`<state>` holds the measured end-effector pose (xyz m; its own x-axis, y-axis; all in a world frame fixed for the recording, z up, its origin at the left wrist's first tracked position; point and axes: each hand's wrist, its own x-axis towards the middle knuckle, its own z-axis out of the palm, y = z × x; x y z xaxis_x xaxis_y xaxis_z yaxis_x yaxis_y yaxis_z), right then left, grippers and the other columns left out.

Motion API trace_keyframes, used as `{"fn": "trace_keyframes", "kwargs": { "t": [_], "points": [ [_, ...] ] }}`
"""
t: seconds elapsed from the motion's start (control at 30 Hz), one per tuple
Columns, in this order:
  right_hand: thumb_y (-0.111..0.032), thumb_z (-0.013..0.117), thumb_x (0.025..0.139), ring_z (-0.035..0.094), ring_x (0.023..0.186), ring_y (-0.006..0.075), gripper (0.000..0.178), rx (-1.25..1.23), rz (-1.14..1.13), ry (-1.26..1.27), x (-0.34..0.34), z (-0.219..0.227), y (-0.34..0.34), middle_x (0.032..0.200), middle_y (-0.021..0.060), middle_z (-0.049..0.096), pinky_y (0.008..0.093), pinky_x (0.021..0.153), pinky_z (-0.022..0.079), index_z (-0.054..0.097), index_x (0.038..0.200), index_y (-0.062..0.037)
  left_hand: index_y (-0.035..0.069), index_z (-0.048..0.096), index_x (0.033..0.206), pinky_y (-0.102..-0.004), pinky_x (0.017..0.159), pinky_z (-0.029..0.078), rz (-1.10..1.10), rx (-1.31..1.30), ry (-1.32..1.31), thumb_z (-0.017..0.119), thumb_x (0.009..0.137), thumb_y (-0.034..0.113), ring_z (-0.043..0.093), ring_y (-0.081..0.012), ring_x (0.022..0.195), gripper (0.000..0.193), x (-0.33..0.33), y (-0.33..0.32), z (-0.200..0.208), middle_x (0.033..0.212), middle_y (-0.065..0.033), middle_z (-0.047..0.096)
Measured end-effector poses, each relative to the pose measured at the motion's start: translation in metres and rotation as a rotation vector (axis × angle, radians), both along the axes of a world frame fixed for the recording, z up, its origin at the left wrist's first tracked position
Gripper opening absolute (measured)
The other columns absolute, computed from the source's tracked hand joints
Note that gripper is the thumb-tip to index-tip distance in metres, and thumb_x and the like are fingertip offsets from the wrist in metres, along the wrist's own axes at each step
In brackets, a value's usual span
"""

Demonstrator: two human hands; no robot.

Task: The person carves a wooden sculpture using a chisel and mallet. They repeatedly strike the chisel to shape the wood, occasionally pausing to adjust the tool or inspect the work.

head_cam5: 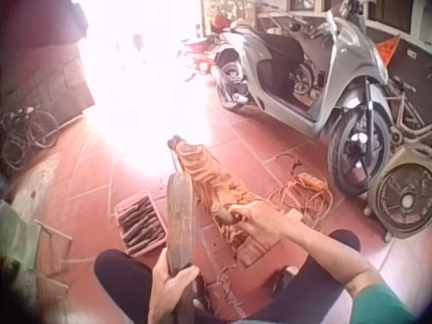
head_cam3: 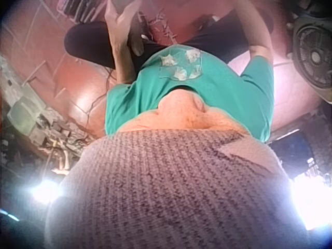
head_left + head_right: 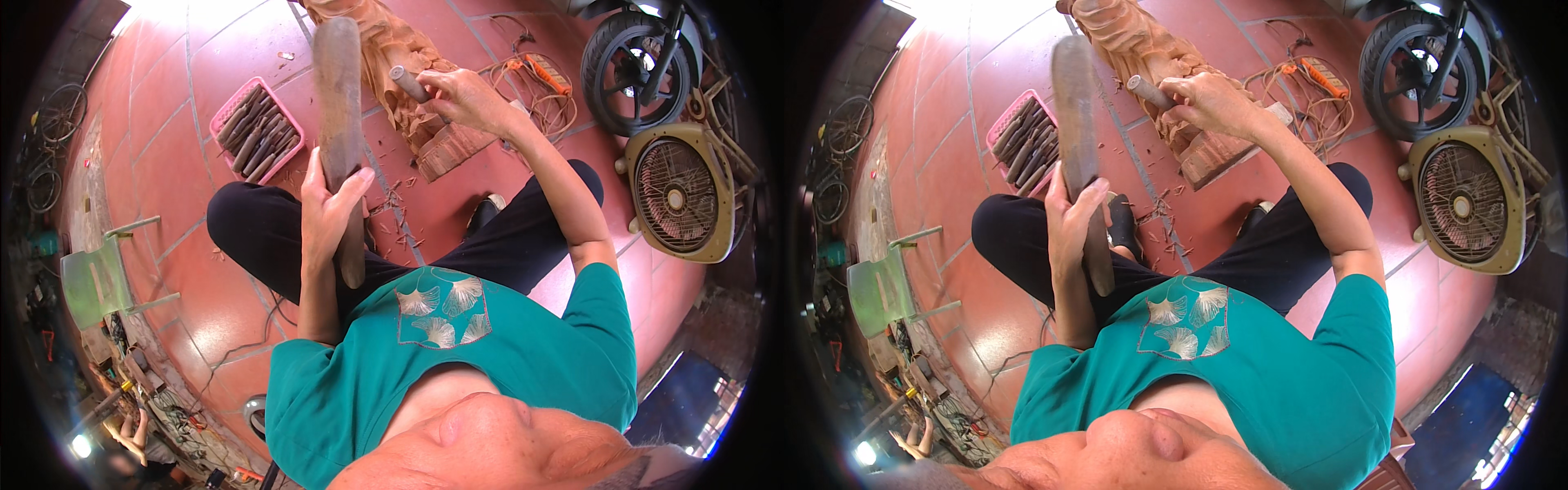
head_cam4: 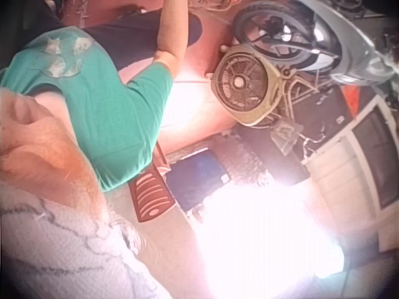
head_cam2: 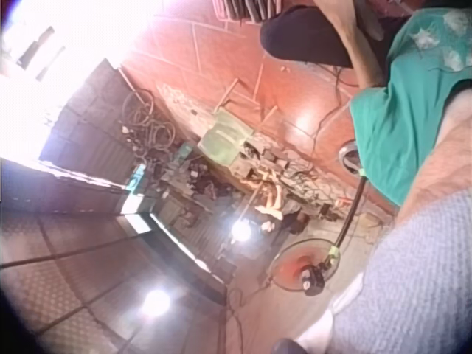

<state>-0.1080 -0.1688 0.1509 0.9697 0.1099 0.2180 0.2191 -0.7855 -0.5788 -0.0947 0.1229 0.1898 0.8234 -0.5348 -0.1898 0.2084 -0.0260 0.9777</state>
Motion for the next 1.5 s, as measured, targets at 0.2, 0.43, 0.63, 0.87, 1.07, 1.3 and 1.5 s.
{"fn": "trace_keyframes", "kwargs": {
  "t": [0.2,0.43,0.63,0.87,1.07,1.3,1.5],
  "points": [
    [-0.016,0.072,0.084,0.066,0.07,0.031,0.021,0.04,0.054,0.007,0.002,0.0,0.002,0.072,0.015,0.066,0.0432,0.067,0.048,0.06,0.096,-0.005,0.002,0.052,0.115,-0.0247,0.051,0.043,0.106,-0.019,-0.347,0.07,0.087,0.015,0.053,-0.0097,0.057,0.036,-0.004,-0.013,-0.002,0.076,-0.0021,0.055],
    [-0.014,0.07,0.083,0.065,0.069,0.0331,0.017,0.003,0.059,-0.012,0.0,0.009,0.01,0.072,0.0158,0.065,0.0441,0.065,0.048,0.059,0.093,-0.0045,0.001,0.054,0.114,-0.0261,0.061,0.047,-0.079,0.126,-0.19,0.072,0.088,0.012,0.055,-0.0092,0.067,0.033,0.003,-0.007,-0.01,0.083,-0.0033,0.06],
    [-0.014,0.069,0.082,0.066,0.072,0.0342,0.018,0.017,0.069,-0.014,-0.001,0.01,0.009,0.073,0.0167,0.064,0.0454,0.067,0.047,0.058,0.092,-0.0038,-0.001,0.054,0.113,-0.026,0.064,0.047,0.139,-0.156,-0.199,0.072,0.087,0.008,0.056,-0.0084,0.07,0.033,-0.004,-0.012,0.0,0.086,-0.0068,0.063],
    [-0.014,0.072,0.083,0.066,0.08,0.0348,0.031,-0.062,-0.047,-0.02,0.0,-0.006,-0.003,0.084,0.0171,0.067,0.0447,0.071,0.051,0.06,0.109,-0.0025,-0.002,0.055,0.115,-0.0314,0.074,0.049,-0.133,0.163,-0.247,0.074,0.087,0.019,0.058,-0.0137,0.08,0.04,0.005,-0.013,-0.028,0.09,-0.0097,0.064],
    [-0.023,0.073,0.089,0.068,0.076,0.0359,0.031,-0.033,-0.305,-0.154,-0.009,0.014,-0.022,0.082,0.0197,0.068,0.0435,0.067,0.052,0.058,0.102,0.0001,-0.002,0.056,0.114,-0.0303,0.075,0.049,-0.054,0.092,-0.16,0.073,0.089,0.02,0.057,-0.0146,0.078,0.038,0.01,-0.01,-0.049,0.089,-0.0041,0.061],
    [-0.037,0.073,0.088,0.07,0.077,0.0312,0.042,0.131,-0.438,-0.027,-0.037,0.023,-0.034,0.084,0.0186,0.07,0.0403,0.071,0.053,0.062,0.101,0.0021,0.0,0.056,0.113,-0.0265,0.069,0.047,-0.05,0.143,-0.085,0.073,0.089,0.019,0.054,-0.0106,0.077,0.035,0.009,-0.014,-0.041,0.09,-0.0034,0.059],
    [-0.025,0.072,0.093,0.066,0.084,0.0118,0.03,0.365,-0.433,0.121,-0.051,0.008,-0.039,0.092,0.0048,0.067,0.0285,0.074,0.058,0.064,0.109,-0.0014,0.0,0.056,0.116,-0.0265,0.07,0.047,-0.07,0.141,-0.103,0.074,0.088,0.02,0.054,-0.0101,0.078,0.038,0.007,-0.023,-0.049,0.09,-0.0027,0.059]
  ]
}}
